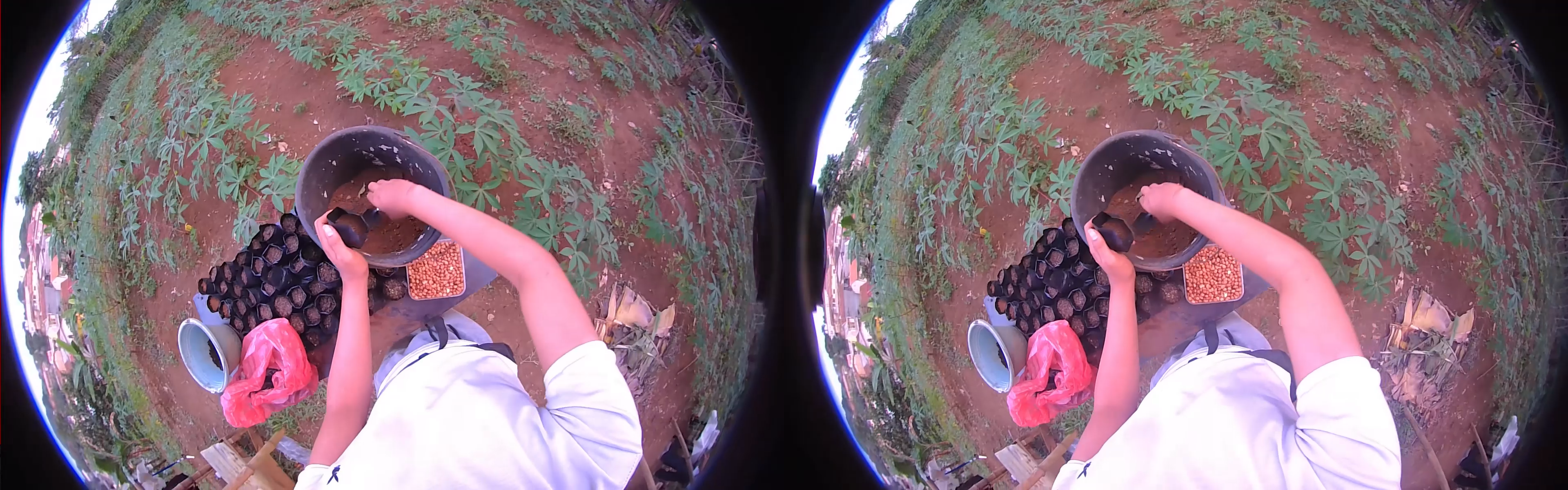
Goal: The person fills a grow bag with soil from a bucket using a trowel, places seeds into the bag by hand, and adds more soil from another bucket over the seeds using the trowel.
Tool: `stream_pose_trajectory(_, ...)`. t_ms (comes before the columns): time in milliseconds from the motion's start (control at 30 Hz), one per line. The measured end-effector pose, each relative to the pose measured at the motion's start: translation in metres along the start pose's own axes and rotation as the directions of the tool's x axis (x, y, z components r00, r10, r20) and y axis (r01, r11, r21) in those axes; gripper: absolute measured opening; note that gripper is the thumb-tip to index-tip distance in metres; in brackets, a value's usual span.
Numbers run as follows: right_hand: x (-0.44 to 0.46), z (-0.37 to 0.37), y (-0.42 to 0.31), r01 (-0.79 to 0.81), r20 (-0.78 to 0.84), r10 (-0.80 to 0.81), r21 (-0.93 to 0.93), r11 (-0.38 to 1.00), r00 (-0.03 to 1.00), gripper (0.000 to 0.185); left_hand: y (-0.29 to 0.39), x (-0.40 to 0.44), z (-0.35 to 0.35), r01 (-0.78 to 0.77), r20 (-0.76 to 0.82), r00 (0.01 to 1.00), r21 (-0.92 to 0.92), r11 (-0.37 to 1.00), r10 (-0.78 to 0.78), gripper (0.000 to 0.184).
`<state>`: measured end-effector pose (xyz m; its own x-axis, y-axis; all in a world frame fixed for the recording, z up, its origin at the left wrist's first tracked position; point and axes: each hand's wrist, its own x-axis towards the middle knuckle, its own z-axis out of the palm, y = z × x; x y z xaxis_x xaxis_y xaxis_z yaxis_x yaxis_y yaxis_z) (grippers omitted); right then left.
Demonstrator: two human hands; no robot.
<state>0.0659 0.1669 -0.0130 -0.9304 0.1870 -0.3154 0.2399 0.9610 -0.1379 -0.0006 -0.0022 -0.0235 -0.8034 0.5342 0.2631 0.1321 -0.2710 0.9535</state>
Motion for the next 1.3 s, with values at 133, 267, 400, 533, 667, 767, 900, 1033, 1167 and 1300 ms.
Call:
stream_pose_trajectory(133, 0.012, 0.030, 0.002, 0.044, -0.082, -0.035, 0.118, 0.992, 0.996, 0.042, -0.004, 0.003, -0.002, -0.002, -0.019, 1.000, -0.058, 0.998, 0.001, 0.051)
stream_pose_trajectory(267, 0.018, 0.043, 0.003, 0.101, -0.132, -0.075, 0.204, 0.974, 0.988, 0.038, 0.006, 0.002, 0.004, 0.078, -0.034, 0.996, -0.111, 0.991, -0.082, 0.050)
stream_pose_trajectory(400, 0.026, 0.052, 0.005, 0.160, -0.140, -0.131, 0.225, 0.961, 0.981, 0.035, 0.011, 0.000, 0.008, 0.078, -0.056, 0.995, -0.115, 0.990, -0.085, 0.050)
stream_pose_trajectory(533, 0.024, 0.052, 0.003, 0.125, -0.115, -0.099, 0.248, 0.961, 0.988, 0.035, 0.010, 0.000, 0.010, 0.069, -0.124, 0.989, -0.107, 0.992, -0.082, 0.049)
stream_pose_trajectory(667, 0.019, 0.041, 0.000, 0.080, -0.003, -0.082, 0.240, 0.967, 0.997, 0.036, 0.011, -0.001, 0.010, 0.033, -0.084, 0.996, -0.140, 0.990, -0.045, 0.045)
stream_pose_trajectory(767, 0.017, 0.038, 0.000, 0.075, 0.036, -0.088, 0.263, 0.962, 0.995, 0.034, 0.012, -0.002, 0.010, 0.031, -0.085, 0.995, -0.154, 0.988, -0.044, 0.046)
stream_pose_trajectory(900, 0.019, 0.044, 0.001, 0.093, 0.075, -0.111, 0.206, 0.974, 0.991, 0.036, 0.012, -0.001, 0.009, 0.061, -0.089, 0.993, -0.166, 0.984, -0.076, 0.046)
stream_pose_trajectory(1033, 0.018, 0.039, 0.000, 0.082, 0.134, -0.112, 0.211, 0.974, 0.985, 0.035, 0.011, 0.000, 0.008, 0.033, -0.088, 0.995, -0.185, 0.982, -0.050, 0.048)
stream_pose_trajectory(1167, 0.019, 0.043, 0.002, 0.107, 0.147, -0.139, 0.210, 0.972, 0.979, 0.032, 0.011, -0.001, 0.007, 0.048, -0.090, 0.994, -0.224, 0.973, -0.069, 0.051)
stream_pose_trajectory(1300, 0.016, 0.038, 0.001, 0.108, 0.151, -0.142, 0.212, 0.971, 0.978, 0.029, 0.010, -0.001, 0.006, 0.053, -0.076, 0.994, -0.234, 0.971, -0.073, 0.054)
